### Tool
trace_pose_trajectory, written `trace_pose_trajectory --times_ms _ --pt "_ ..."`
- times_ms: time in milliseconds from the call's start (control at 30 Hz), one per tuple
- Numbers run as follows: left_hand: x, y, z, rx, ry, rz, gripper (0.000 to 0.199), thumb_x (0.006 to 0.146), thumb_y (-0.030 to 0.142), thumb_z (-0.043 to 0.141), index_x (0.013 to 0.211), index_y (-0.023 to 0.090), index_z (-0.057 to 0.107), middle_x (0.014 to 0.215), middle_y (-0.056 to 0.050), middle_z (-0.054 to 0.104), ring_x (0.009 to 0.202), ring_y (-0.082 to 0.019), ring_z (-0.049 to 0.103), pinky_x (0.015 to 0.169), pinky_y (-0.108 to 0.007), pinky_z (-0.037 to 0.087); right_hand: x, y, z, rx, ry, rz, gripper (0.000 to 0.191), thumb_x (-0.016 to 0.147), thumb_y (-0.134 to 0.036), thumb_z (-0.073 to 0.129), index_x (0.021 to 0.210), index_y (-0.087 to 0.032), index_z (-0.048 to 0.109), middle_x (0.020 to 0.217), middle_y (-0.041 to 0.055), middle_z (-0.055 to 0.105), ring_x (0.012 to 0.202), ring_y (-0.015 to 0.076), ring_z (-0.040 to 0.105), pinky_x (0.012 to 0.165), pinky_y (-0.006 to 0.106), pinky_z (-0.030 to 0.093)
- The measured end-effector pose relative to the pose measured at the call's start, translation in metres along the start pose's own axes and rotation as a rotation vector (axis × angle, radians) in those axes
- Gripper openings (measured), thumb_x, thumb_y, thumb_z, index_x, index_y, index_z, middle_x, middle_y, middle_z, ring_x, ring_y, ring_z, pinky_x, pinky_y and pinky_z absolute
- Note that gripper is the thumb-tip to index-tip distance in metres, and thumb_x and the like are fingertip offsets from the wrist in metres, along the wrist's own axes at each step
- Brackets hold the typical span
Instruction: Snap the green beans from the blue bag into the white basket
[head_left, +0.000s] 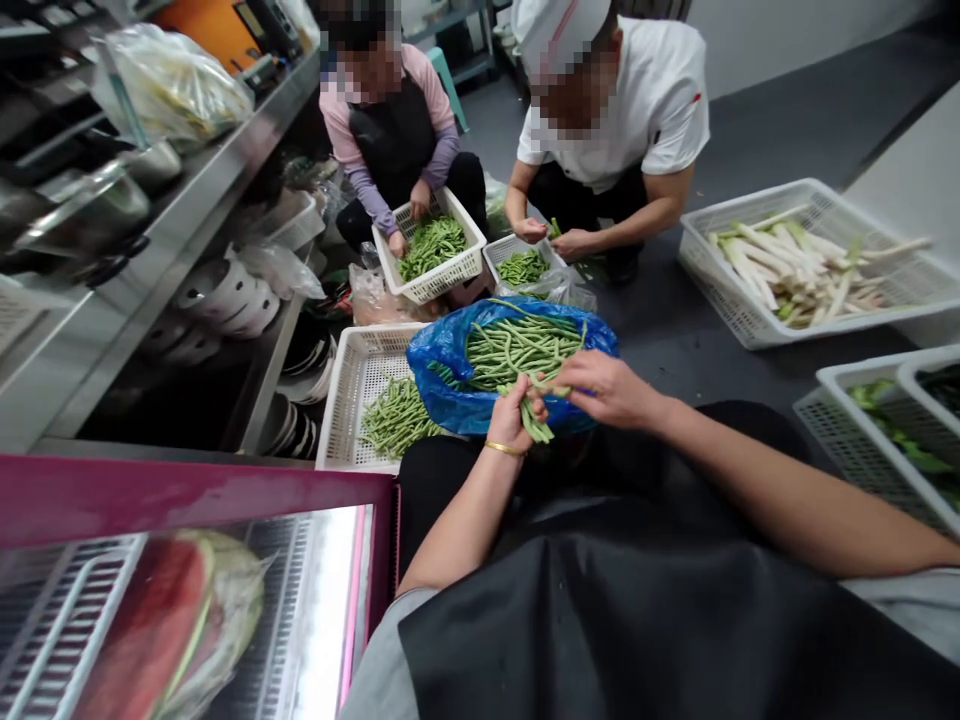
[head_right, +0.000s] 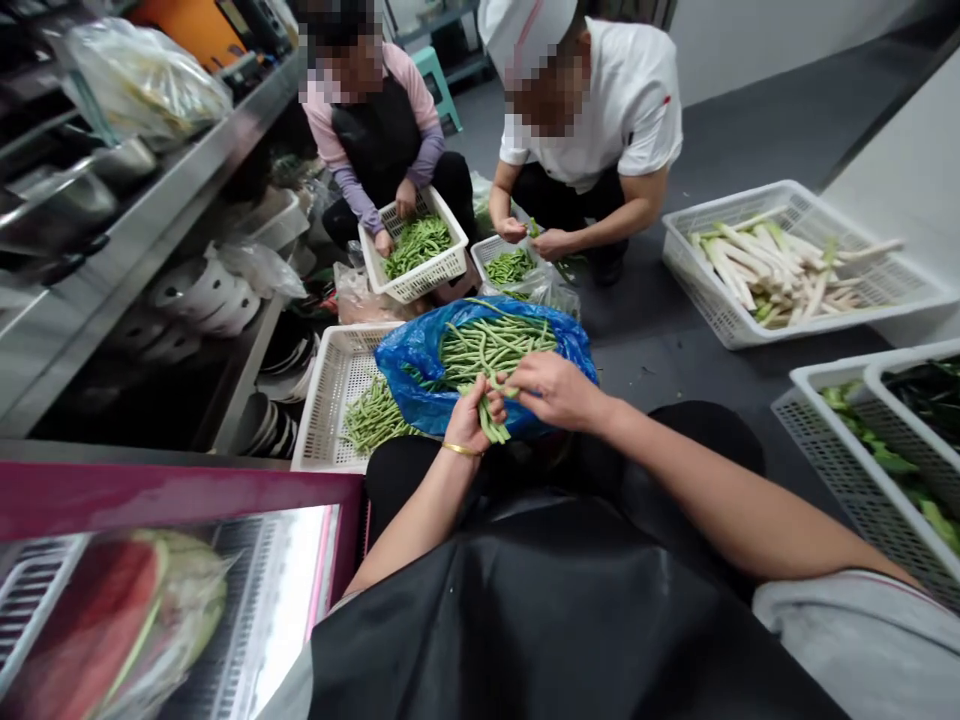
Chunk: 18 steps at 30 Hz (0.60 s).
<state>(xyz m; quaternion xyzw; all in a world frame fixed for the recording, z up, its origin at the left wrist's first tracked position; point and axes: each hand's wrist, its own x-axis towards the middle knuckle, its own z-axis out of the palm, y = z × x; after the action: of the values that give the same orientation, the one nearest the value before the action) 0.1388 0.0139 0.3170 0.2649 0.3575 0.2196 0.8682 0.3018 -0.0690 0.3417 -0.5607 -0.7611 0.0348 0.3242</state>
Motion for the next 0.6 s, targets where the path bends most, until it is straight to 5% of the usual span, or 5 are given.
trace_pose_trajectory --times_ms 133,233,500,600 --pt "0.01 0.0 -0.015 -0.053 0.077 0.147 0.023 0.073 0.022 0.072 0.091 0.013 0.06 0.062 -0.001 0.064 0.04 -0.003 0.041 0.04 -0.015 0.03 -0.028 -0.008 0.055 0.1 -0.067 0.107 0.024 0.091 -0.028 0.047 0.085 -0.017 0.068 0.078 0.008 0.066 0.079 0.0205 0.059 0.077 0.034 0.041" --pt "0.01 -0.003 -0.027 -0.012 0.108 0.153 0.025 0.069 0.019 0.073 0.089 0.014 0.058 0.067 -0.003 0.067 0.044 -0.005 0.047 0.04 -0.015 0.031 -0.035 -0.007 0.077 0.307 -0.085 0.291 0.026 0.089 -0.034 0.048 0.084 -0.017 0.067 0.079 0.0066 0.068 0.074 0.0185 0.06 0.072 0.031 0.042" --pt "0.002 -0.005 -0.026 0.022 0.052 0.261 0.033 0.065 0.026 0.078 0.091 0.013 0.063 0.081 -0.007 0.07 0.054 -0.007 0.053 0.044 -0.018 0.034 -0.014 -0.014 0.059 0.606 -0.119 0.589 0.031 0.083 -0.038 0.049 0.059 -0.019 0.053 0.054 -0.0013 0.052 0.055 0.0128 0.047 0.057 0.027 0.036" --pt "0.001 -0.004 -0.025 -0.086 -0.018 0.174 0.027 0.069 0.03 0.075 0.086 0.014 0.063 0.072 -0.004 0.067 0.049 -0.006 0.048 0.043 -0.018 0.032 -0.008 -0.02 0.043 0.924 -0.047 0.521 0.031 0.082 -0.04 0.051 0.059 -0.019 0.053 0.052 -0.0013 0.051 0.054 0.0132 0.048 0.061 0.029 0.042"
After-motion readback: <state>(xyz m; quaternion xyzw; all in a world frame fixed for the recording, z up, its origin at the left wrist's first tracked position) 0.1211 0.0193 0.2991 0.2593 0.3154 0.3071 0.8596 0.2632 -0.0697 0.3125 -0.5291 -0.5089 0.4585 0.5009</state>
